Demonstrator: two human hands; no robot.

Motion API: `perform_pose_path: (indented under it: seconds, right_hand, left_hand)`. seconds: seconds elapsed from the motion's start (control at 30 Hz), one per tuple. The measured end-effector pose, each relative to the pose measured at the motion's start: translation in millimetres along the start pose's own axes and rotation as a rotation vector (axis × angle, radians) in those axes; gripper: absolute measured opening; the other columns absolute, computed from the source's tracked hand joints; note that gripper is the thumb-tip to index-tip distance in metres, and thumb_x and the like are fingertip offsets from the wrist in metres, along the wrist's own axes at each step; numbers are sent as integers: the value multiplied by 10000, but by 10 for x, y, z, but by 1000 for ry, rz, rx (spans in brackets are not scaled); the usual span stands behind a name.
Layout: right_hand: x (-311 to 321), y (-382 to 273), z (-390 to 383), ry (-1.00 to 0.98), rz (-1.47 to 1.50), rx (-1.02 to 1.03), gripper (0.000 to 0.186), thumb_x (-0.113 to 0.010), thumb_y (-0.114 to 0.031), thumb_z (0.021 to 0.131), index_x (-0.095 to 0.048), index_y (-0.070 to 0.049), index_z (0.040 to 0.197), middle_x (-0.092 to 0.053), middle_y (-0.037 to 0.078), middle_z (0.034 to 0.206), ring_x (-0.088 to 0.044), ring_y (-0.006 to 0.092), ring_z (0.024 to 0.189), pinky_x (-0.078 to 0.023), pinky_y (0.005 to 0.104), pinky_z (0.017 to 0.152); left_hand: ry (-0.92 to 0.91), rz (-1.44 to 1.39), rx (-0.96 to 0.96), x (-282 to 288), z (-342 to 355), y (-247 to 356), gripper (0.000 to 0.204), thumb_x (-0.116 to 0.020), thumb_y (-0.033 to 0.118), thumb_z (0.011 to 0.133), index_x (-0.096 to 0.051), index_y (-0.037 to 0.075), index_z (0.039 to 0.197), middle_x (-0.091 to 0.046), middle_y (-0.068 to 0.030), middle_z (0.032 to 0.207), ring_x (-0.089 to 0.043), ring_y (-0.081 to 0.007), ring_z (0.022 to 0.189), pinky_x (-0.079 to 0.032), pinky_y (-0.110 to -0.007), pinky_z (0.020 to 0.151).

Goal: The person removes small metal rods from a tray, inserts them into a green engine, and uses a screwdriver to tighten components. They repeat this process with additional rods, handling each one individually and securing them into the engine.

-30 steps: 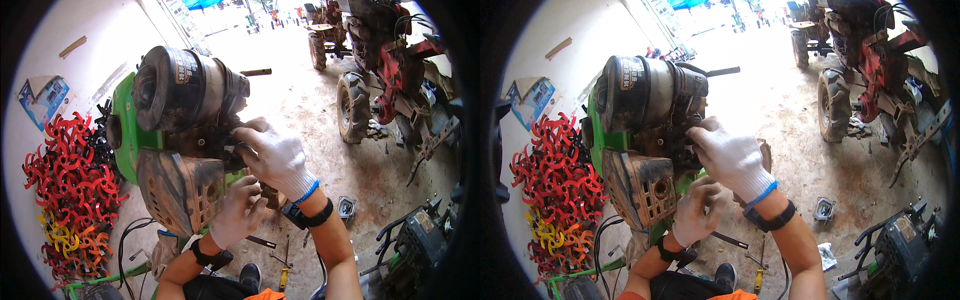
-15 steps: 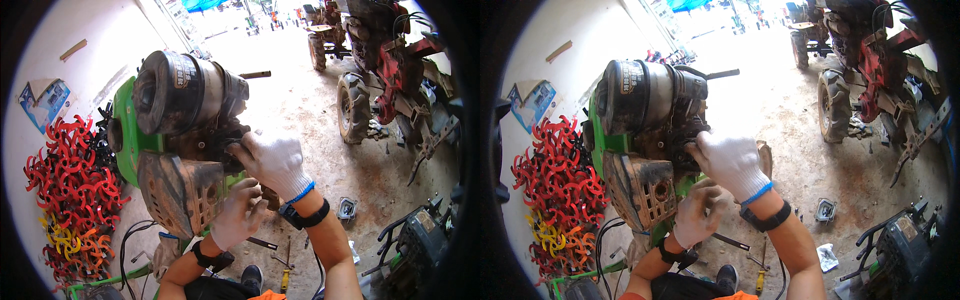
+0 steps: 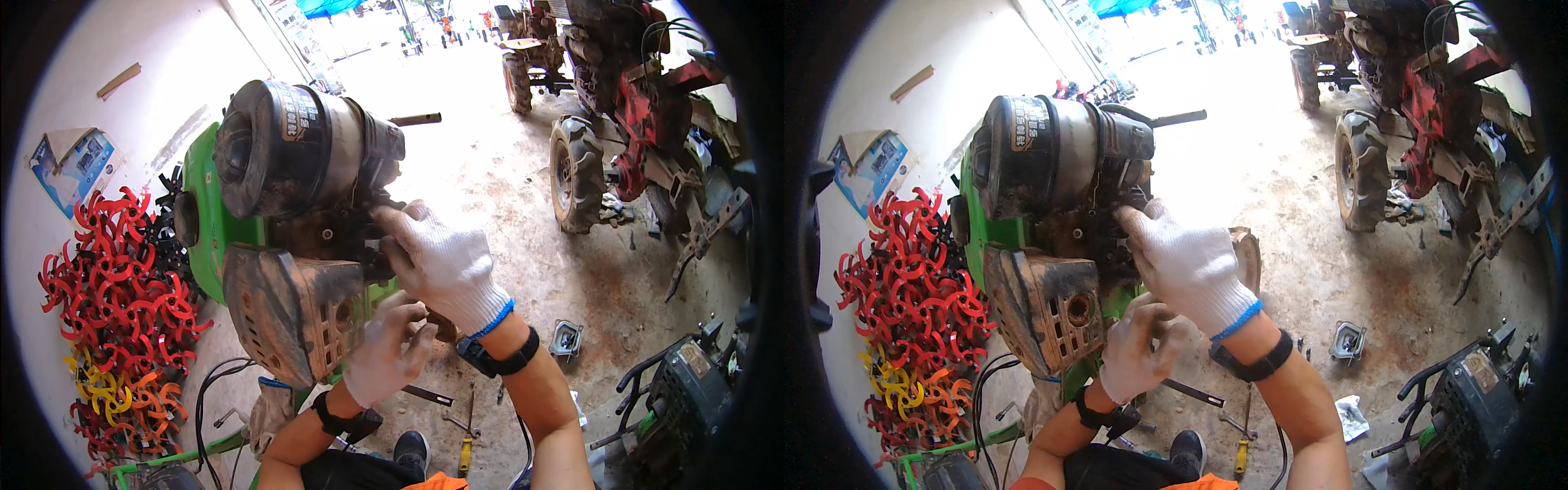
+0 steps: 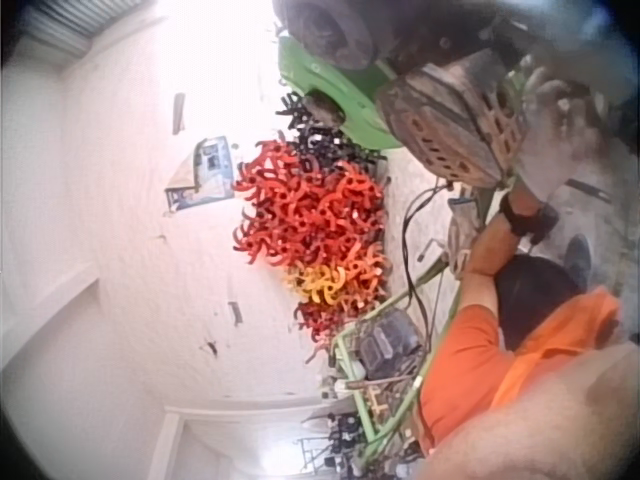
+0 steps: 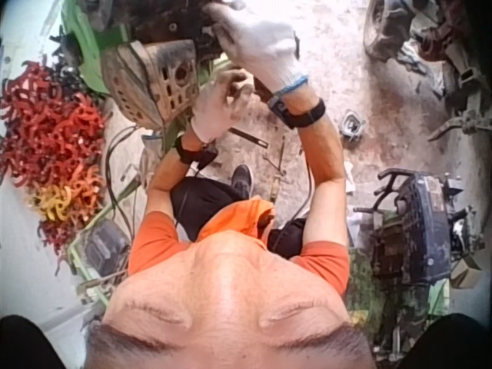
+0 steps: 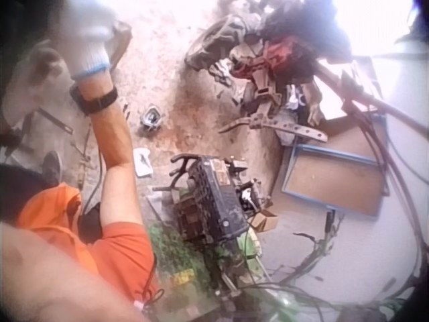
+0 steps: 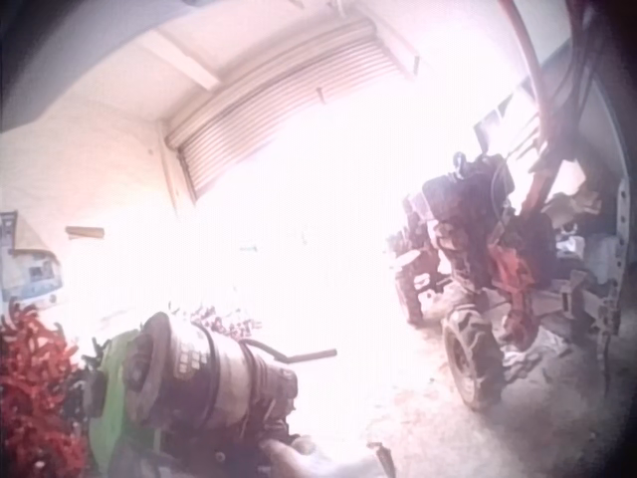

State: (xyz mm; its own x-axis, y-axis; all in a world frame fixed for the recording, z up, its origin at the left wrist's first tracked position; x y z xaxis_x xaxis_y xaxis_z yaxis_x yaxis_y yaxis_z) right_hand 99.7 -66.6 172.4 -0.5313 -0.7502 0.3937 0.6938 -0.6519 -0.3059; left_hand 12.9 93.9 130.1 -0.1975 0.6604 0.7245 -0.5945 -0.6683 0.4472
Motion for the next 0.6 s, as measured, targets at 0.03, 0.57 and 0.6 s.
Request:
perform_pose_path:
  seconds: [0.03,0.57,0.6]
  right_hand:
    - [-1,-5,2,-19,-36,7,295,-822,-358,994,-739,-147,1182,-746,93,926,-699,287,598,-549,403,528]
    - [-18,-7,-1,25,117,-64,280,-839,-248,966,-747,-123,1200,-749,121,997,-757,338,768,-589,415,636]
    - [-16,-9,2,27,105,-44,286,-840,-251,966,-746,-121,1203,-751,123,1009,-759,340,778,-591,417,643]
  left_hand:
    - [1,-7,-3,-3,2,5,319,-818,191,1005,-651,34,1226,-730,-194,1278,-784,-265,764,-613,-394,690]
    - [7,29,-18,3,34,34,308,-829,182,1000,-651,44,1210,-740,-168,1179,-780,-253,754,-607,-385,675]
    - [-7,14,-15,-4,30,37,304,-826,181,1002,-654,44,1211,-740,-167,1179,-780,-253,758,-608,-385,676]
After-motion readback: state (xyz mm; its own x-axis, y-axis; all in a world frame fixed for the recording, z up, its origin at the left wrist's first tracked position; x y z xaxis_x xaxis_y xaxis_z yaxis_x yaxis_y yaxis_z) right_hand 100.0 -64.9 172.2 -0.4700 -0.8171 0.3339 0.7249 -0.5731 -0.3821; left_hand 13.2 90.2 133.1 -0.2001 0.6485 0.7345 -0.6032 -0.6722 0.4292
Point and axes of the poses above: each hand's wrist, its own z-axis towards the middle knuckle, its own x-axis out of the back of the hand, y = z × x, the point moved 1 cm from there along z, towards the middle knuckle
